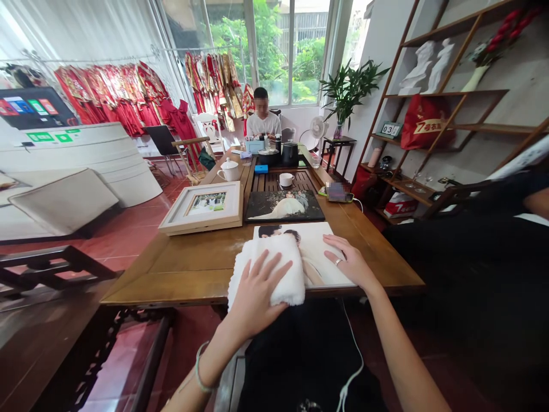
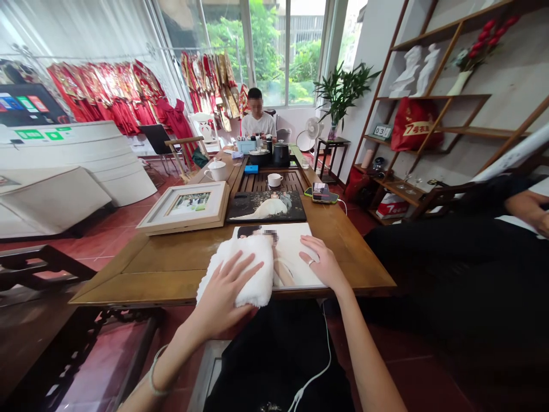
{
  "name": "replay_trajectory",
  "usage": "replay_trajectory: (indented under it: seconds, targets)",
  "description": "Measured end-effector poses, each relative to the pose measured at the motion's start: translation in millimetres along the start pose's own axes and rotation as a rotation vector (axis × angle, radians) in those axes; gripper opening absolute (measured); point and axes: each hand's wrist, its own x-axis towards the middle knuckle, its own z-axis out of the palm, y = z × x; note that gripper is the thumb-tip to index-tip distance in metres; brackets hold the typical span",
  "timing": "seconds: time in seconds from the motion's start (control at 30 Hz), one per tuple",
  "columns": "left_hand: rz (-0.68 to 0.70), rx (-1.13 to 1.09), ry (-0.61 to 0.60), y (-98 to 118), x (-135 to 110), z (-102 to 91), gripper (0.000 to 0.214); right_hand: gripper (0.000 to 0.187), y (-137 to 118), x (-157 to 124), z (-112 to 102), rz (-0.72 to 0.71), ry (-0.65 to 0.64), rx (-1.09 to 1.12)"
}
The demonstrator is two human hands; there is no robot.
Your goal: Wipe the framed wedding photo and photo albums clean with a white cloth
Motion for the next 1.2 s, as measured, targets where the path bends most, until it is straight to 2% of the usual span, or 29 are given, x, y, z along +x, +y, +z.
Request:
replay_trajectory:
  seconds: [0.23,0.33,0.5,0.57,0.67,1.0,1.1,1.2]
  targets:
    - [0.056,0.035,0.059,-37.7,66.0,-0.1,0.070,0.035,-0.2,-0.2,-0.1,-0.002,0.003,0.005]
    - [0.034,0.063,0.077,-50.5,94.3,-0.3,0.069,0.035,-0.6,-0.2,-0.6,0.000,-0.001,0.004]
    - [-0.021,0.102,0.086,-55.9,117.6,-1.3,0.067,0.035,-2.4,-0.2,-1.4,0.011,0.003,0.010]
    - [-0.024,0.107,0.089,-53.4,115.1,-0.5,0.066,0.034,-2.6,-0.1,-1.2,0.014,0.005,0.013]
    - [-0.013,0.102,0.086,-44.9,98.8,1.7,0.066,0.034,-2.1,0.0,-0.5,0.006,0.007,0.010]
    - [-0.034,0.015,0.078,19.4,-1.8,12.0,0.078,0.033,-2.0,0.1,1.3,0.007,0.004,-0.019]
    - [-0.008,-0.004,0.092,27.2,-9.3,16.1,0.079,0.033,-1.8,0.0,1.4,-0.005,0.004,-0.021]
    - [-0.021,0.003,0.085,22.0,3.4,13.9,0.077,0.034,-1.8,-0.3,1.2,-0.002,0.001,-0.023]
